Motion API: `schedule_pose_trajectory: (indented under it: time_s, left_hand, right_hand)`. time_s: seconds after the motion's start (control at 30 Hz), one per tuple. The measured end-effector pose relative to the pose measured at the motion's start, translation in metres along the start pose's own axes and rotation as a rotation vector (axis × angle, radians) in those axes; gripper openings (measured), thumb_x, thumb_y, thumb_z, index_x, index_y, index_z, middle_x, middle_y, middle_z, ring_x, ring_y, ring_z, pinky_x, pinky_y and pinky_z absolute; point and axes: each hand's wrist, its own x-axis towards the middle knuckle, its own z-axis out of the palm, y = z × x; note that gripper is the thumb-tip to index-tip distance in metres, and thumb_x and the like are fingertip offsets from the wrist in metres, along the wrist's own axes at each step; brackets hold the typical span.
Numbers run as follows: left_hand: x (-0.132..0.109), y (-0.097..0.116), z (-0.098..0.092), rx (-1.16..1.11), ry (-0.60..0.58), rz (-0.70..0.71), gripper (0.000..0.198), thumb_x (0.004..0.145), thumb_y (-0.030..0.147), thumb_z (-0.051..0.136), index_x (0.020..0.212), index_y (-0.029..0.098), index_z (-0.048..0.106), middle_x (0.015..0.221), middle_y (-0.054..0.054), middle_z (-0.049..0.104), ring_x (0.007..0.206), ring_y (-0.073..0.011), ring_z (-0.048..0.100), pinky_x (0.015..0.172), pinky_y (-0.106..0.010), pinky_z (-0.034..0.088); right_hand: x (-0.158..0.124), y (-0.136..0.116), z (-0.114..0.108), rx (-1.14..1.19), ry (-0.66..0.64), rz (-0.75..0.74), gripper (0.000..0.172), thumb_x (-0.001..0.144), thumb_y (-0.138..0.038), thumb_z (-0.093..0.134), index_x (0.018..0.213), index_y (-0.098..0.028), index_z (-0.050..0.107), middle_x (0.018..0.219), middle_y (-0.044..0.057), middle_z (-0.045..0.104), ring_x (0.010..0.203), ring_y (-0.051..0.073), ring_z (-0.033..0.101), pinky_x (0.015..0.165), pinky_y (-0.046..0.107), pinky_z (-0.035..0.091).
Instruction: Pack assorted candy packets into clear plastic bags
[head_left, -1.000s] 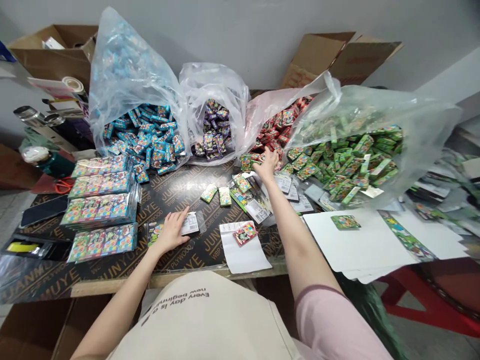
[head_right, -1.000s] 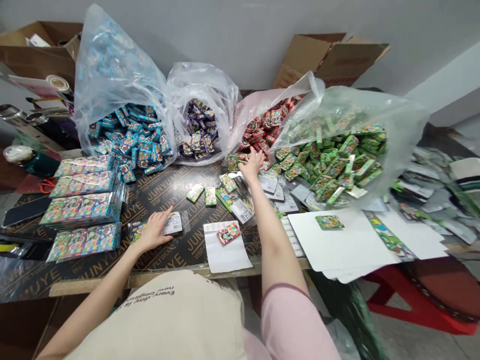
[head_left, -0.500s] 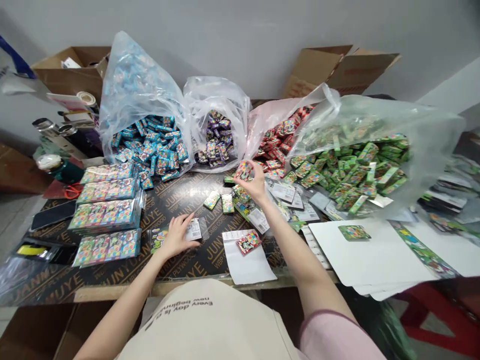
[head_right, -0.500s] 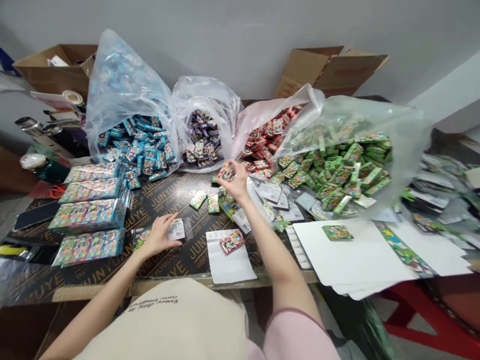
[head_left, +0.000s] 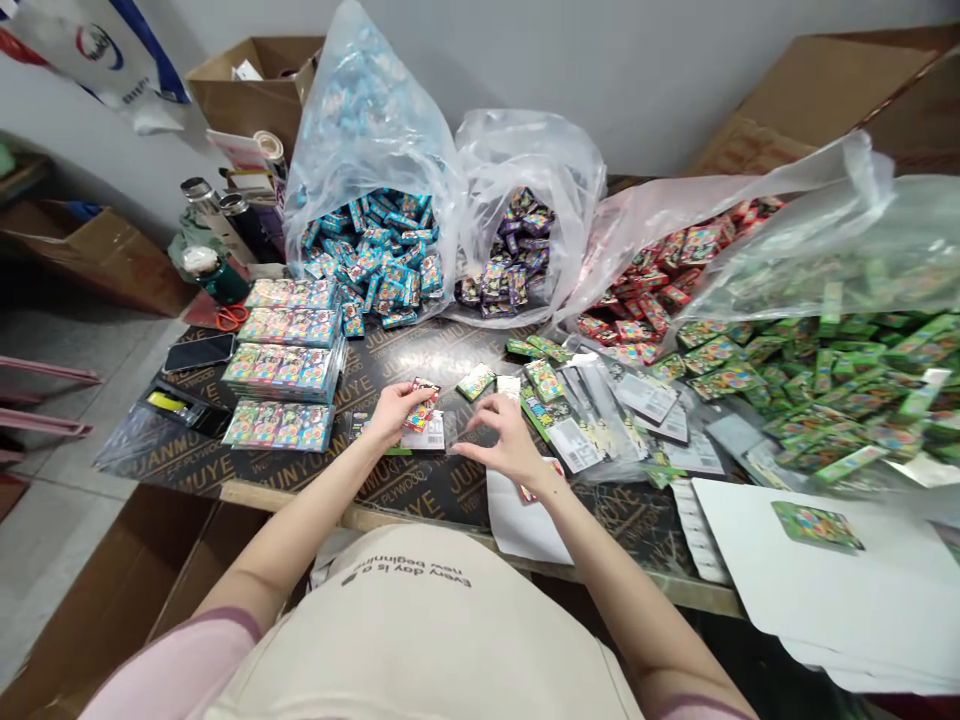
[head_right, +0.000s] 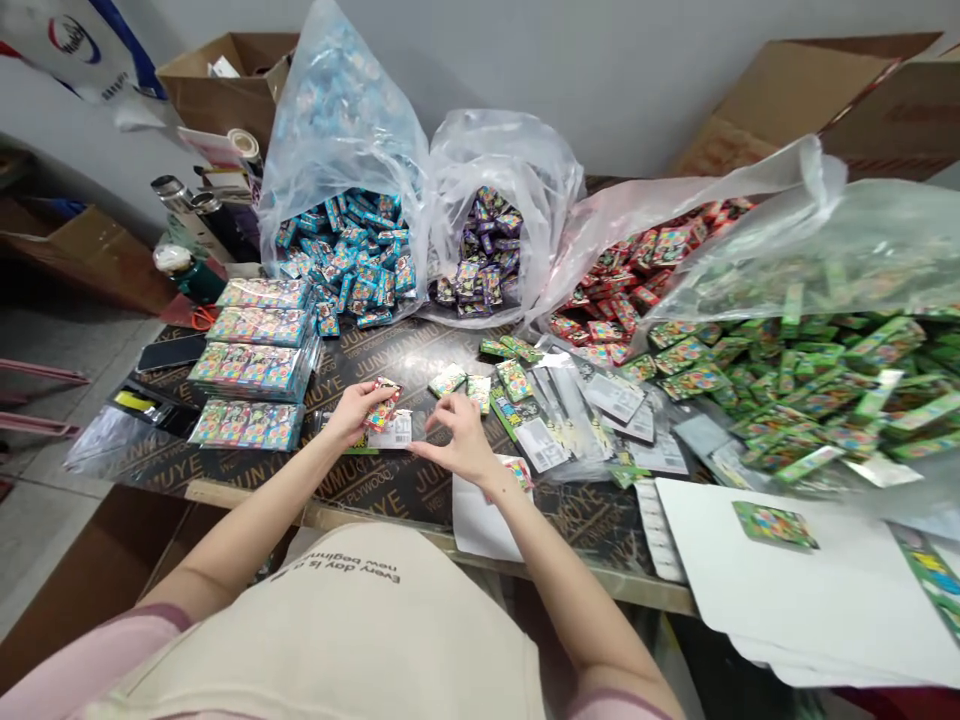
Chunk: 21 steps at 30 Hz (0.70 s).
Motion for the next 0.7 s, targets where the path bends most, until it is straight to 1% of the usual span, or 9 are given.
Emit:
schedule_pose_trajectory:
  time_s: [0.07,0.13,0.2,0.3,0.4,0.47,0.53,0.63,0.7]
  left_hand:
    - [-0.003,0.0,-0.001,-0.008,-0.036,-0.034,0.037,0.049,0.036,0.084,0.071,0.011,0.069,0.064,-0.002,0.067,0.053,-0.0111,0.057,0.056,-0.025,0.045]
    - [-0.006,-0.003,0.004,-0.029,-0.049,-0.047,0.038,0.048,0.035,0.085,0.073,0.01,0.07,0.067,-0.004,0.069,0.056,-0.0123,0.059,0.058,-0.025,0.046]
    - [-0.009,-0.01,0.011,-0.057,-0.041,-0.048,0.039,0.048,0.035,0.086,0.074,0.011,0.07,0.068,-0.004,0.07,0.058,-0.013,0.06,0.06,-0.025,0.046]
    - [-0.01,-0.021,0.019,-0.066,-0.035,-0.039,0.041,0.049,0.039,0.086,0.075,0.011,0.07,0.067,-0.003,0.068,0.058,-0.0126,0.059,0.059,-0.025,0.045]
    - [-0.006,-0.026,0.015,0.025,-0.068,0.007,0.046,0.056,0.048,0.08,0.08,0.011,0.07,0.071,-0.005,0.069,0.061,-0.0142,0.061,0.061,-0.026,0.047]
    - [-0.002,-0.026,0.004,0.205,-0.065,0.115,0.05,0.065,0.055,0.072,0.09,0.012,0.07,0.082,-0.008,0.071,0.072,-0.0184,0.064,0.07,-0.031,0.05]
    - [0.001,-0.024,-0.012,0.538,-0.087,0.281,0.057,0.069,0.055,0.069,0.107,0.013,0.066,0.099,-0.012,0.07,0.092,-0.0248,0.064,0.085,-0.039,0.048]
    - [0.002,-0.026,-0.036,1.167,-0.249,0.48,0.086,0.057,0.049,0.079,0.133,0.018,0.049,0.129,-0.016,0.055,0.122,-0.0348,0.047,0.106,-0.055,0.029]
    - [0.001,-0.032,-0.045,1.451,-0.337,0.525,0.103,0.053,0.041,0.083,0.142,0.023,0.035,0.136,-0.016,0.048,0.128,-0.0363,0.04,0.11,-0.06,0.018]
  right_hand:
    - [-0.002,-0.001,0.0,0.001,0.026,-0.018,0.058,0.066,-0.059,0.072,0.112,-0.026,0.062,0.121,0.012,0.052,0.115,0.033,0.049,0.098,0.05,0.037]
    - [-0.003,-0.004,0.005,-0.021,0.003,-0.037,0.088,0.062,-0.062,0.074,0.136,-0.027,0.042,0.142,0.014,0.037,0.129,0.037,0.037,0.104,0.054,0.03]
    - [-0.002,-0.007,0.015,-0.049,-0.022,-0.046,0.102,0.06,-0.063,0.074,0.144,-0.029,0.029,0.149,0.013,0.028,0.134,0.039,0.03,0.106,0.056,0.026]
    - [-0.001,-0.011,0.029,-0.072,0.024,-0.044,0.095,0.064,-0.054,0.073,0.144,-0.029,0.029,0.142,0.012,0.039,0.132,0.037,0.034,0.108,0.055,0.024]
    - [-0.001,-0.007,0.033,-0.031,0.111,-0.017,0.084,0.066,-0.043,0.071,0.14,-0.029,0.035,0.126,0.009,0.054,0.122,0.033,0.046,0.107,0.053,0.027]
    - [-0.002,0.003,0.03,0.032,0.186,0.047,0.085,0.063,-0.042,0.073,0.138,-0.028,0.036,0.123,0.008,0.056,0.116,0.032,0.051,0.105,0.051,0.031]
    - [-0.005,0.015,0.025,0.119,0.251,0.126,0.086,0.063,-0.044,0.074,0.138,-0.027,0.035,0.125,0.009,0.055,0.113,0.03,0.054,0.103,0.049,0.036]
    - [-0.011,0.033,0.021,0.199,0.305,0.202,0.086,0.064,-0.047,0.075,0.137,-0.026,0.034,0.125,0.009,0.055,0.111,0.028,0.056,0.101,0.046,0.039]
    - [-0.016,0.039,0.022,0.145,0.32,0.22,0.085,0.064,-0.049,0.075,0.135,-0.025,0.036,0.123,0.01,0.056,0.111,0.029,0.056,0.101,0.048,0.038]
